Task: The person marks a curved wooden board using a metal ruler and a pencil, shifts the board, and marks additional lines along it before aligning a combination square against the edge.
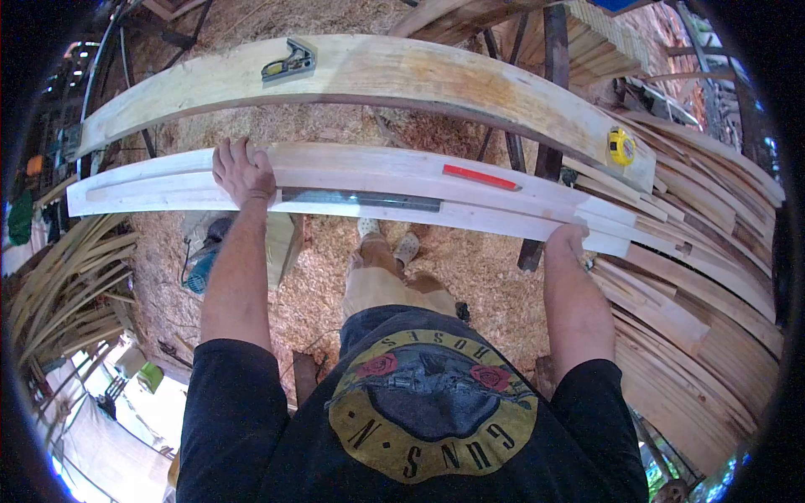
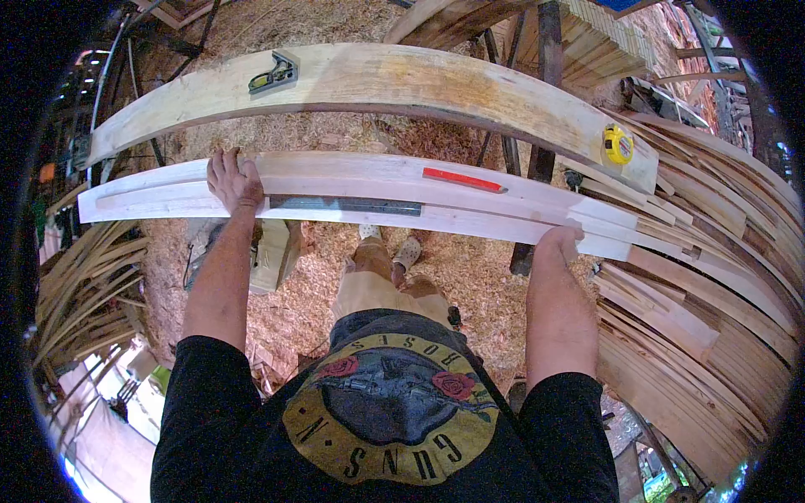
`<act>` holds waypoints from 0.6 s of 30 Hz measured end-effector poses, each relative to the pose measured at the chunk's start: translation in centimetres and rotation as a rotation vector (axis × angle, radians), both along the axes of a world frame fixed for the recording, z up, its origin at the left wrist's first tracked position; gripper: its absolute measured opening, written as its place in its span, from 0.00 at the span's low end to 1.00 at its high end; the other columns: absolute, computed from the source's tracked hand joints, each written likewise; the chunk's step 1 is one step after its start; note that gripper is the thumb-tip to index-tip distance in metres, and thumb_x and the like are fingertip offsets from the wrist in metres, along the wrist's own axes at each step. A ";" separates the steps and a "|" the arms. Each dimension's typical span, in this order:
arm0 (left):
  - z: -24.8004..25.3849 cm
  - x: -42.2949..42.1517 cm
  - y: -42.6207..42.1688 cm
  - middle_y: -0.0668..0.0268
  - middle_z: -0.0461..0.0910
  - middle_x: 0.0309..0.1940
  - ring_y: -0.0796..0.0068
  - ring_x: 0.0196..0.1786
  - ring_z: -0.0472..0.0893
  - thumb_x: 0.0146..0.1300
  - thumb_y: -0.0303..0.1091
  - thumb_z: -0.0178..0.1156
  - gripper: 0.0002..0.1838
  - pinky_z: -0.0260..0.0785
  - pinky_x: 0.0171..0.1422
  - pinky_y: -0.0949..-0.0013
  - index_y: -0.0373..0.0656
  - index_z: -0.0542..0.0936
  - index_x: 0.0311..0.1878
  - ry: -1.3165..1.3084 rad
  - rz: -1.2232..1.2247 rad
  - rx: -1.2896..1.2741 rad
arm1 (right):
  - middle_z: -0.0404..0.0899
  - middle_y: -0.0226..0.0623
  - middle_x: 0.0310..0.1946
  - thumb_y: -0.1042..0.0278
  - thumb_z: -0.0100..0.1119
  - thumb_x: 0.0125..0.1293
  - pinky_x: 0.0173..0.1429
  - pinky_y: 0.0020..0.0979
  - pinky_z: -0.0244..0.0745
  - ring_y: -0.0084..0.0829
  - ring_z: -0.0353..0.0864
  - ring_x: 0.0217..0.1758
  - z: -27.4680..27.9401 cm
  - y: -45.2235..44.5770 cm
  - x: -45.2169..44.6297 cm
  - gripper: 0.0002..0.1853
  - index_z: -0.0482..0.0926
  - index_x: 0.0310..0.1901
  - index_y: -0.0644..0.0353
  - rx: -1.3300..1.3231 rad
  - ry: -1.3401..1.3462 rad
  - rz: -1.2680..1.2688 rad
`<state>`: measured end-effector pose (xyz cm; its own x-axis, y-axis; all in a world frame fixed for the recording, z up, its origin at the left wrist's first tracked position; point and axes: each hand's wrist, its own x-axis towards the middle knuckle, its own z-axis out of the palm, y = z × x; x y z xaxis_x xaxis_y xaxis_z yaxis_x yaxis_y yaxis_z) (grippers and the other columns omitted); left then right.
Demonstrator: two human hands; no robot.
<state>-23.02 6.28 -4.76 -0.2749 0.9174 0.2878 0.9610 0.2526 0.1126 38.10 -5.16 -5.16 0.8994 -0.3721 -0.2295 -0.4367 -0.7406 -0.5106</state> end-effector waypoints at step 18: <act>0.0 0.0 0.1 0.58 0.70 0.74 0.52 0.78 0.61 0.65 0.48 0.54 0.24 0.48 0.82 0.46 0.54 0.81 0.62 -0.001 -0.002 0.018 | 0.82 0.71 0.53 0.44 0.46 0.67 0.70 0.54 0.74 0.65 0.82 0.61 -5.2 -1.8 3.6 0.38 0.79 0.54 0.82 0.077 -0.075 0.006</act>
